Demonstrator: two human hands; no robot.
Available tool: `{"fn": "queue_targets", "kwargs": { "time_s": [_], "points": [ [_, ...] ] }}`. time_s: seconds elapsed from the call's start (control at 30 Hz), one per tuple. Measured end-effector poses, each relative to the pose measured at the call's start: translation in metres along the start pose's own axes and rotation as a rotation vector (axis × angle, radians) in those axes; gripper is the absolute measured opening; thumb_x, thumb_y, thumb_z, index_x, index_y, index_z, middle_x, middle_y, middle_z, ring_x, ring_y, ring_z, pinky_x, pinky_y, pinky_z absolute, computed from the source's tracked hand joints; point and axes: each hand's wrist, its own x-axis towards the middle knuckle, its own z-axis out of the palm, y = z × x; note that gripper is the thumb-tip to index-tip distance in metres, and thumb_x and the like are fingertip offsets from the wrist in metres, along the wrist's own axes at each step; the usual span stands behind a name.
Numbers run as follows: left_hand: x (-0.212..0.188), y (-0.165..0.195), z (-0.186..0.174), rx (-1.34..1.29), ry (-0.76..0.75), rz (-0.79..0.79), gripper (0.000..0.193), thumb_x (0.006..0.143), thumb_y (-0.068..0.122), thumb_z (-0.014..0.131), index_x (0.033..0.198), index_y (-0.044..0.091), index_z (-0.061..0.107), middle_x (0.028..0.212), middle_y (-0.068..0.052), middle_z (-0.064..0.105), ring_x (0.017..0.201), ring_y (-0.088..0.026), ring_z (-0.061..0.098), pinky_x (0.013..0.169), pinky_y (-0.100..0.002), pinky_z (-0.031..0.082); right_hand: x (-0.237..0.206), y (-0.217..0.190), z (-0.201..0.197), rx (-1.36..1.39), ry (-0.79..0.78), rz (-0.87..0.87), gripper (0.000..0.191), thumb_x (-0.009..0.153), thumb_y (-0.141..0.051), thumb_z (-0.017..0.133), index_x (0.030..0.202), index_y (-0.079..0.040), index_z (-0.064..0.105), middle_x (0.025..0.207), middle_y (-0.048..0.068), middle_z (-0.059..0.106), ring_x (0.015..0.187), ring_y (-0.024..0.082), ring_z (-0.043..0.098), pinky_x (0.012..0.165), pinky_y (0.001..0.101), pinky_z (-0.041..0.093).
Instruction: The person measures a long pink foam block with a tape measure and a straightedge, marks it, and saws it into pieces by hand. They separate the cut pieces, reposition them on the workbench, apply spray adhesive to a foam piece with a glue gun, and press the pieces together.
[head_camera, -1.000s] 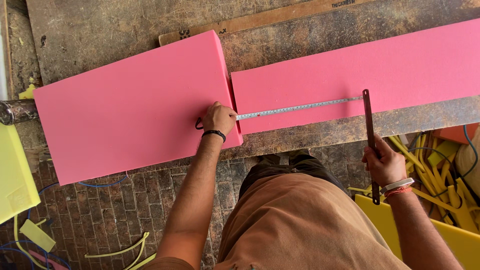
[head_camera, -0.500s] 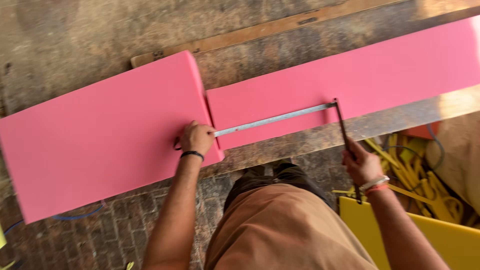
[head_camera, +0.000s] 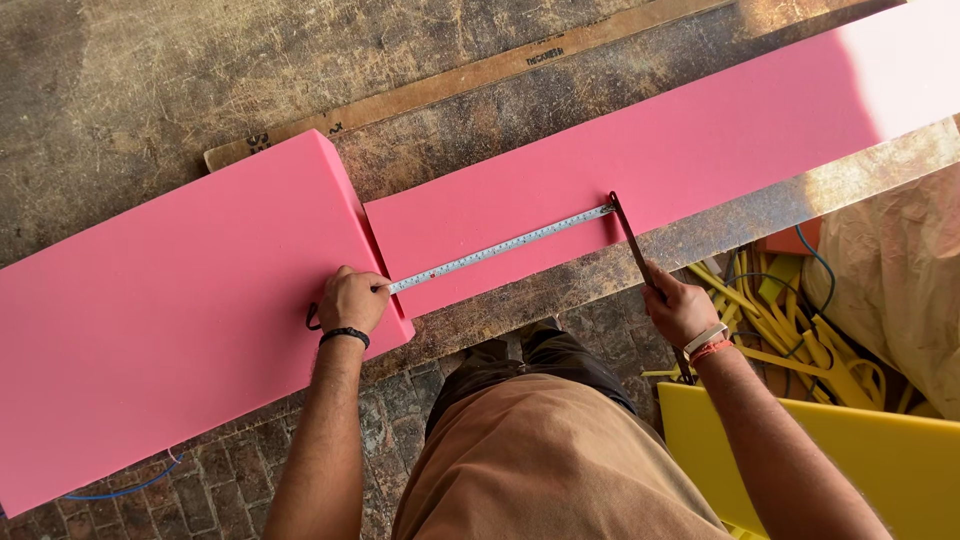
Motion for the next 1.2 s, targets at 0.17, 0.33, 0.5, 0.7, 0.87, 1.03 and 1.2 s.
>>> {"fn": "queue_targets", "kwargs": {
  "time_s": [0.17,0.33,0.5,0.7,0.87,1.03,1.2],
  "points": [
    [-0.002,0.0,-0.001,-0.01,-0.013,-0.019,0.009,0.091,0.03,0.074,0.093,0.027,0.083,0.106,-0.002,0.064,0.108,-0.022,0.061,0.088,-0.041,0.057,-0.018,0.007,-0.007,-0.201,-0.03,0.026,0.044,0.097,-0.029,0.063,0.141,-0.023,0.063,0.071,0.015,0.071,0.065,0.031,0.072,0.064,0.0446,0.058],
    [0.003,-0.013,0.003,-0.089,0.025,0.104,0.011,0.087,0.025,0.075,0.092,0.024,0.085,0.103,-0.007,0.067,0.1,-0.027,0.065,0.088,-0.042,0.056,-0.04,0.008,-0.022,-0.096,-0.044,0.133,0.046,0.095,-0.03,0.062,0.141,-0.022,0.061,0.072,0.012,0.075,0.063,0.026,0.074,0.064,0.0416,0.059],
    [0.014,-0.05,-0.003,-0.314,0.181,0.259,0.015,0.084,0.024,0.078,0.096,0.017,0.083,0.094,-0.01,0.072,0.094,-0.027,0.068,0.085,-0.041,0.056,0.001,-0.004,-0.038,0.144,0.166,-0.02,0.031,0.099,-0.025,0.06,0.128,-0.014,0.064,0.085,0.004,0.078,0.078,0.019,0.075,0.068,0.0364,0.058],
    [0.033,-0.087,-0.021,-0.253,0.447,0.053,0.018,0.088,0.026,0.079,0.101,0.014,0.082,0.095,-0.012,0.07,0.093,-0.029,0.067,0.084,-0.042,0.056,0.163,-0.047,-0.076,-0.172,0.312,-0.176,0.026,0.089,-0.028,0.076,0.111,-0.015,0.074,0.103,0.008,0.071,0.087,0.028,0.072,0.072,0.0416,0.058],
    [0.046,-0.087,-0.018,-0.179,0.583,-0.176,0.044,0.086,0.036,0.082,0.124,0.017,0.075,0.103,-0.014,0.068,0.097,-0.032,0.066,0.089,-0.047,0.055,0.315,-0.09,-0.101,-0.384,0.195,-0.339,0.034,0.088,-0.03,0.076,0.122,-0.024,0.073,0.123,0.004,0.068,0.102,0.03,0.07,0.078,0.0437,0.058],
    [0.051,-0.064,-0.013,-0.071,0.623,-0.371,0.058,0.082,0.04,0.084,0.133,0.016,0.067,0.125,-0.018,0.062,0.121,-0.041,0.054,0.099,-0.055,0.048,0.417,-0.13,-0.088,-0.553,-0.008,-0.466,0.063,0.08,-0.051,0.078,0.136,-0.027,0.064,0.145,0.005,0.055,0.104,0.031,0.067,0.073,0.0445,0.058],
    [0.043,-0.007,-0.005,0.031,0.767,-0.211,0.058,0.086,0.027,0.078,0.138,0.009,0.062,0.136,-0.019,0.06,0.13,-0.038,0.053,0.112,-0.054,0.043,0.456,-0.134,-0.093,-0.923,-0.249,-0.347,0.06,0.084,-0.077,0.063,0.132,-0.041,0.07,0.13,-0.003,0.064,0.096,0.02,0.072,0.073,0.0328,0.059]
  ]
}}
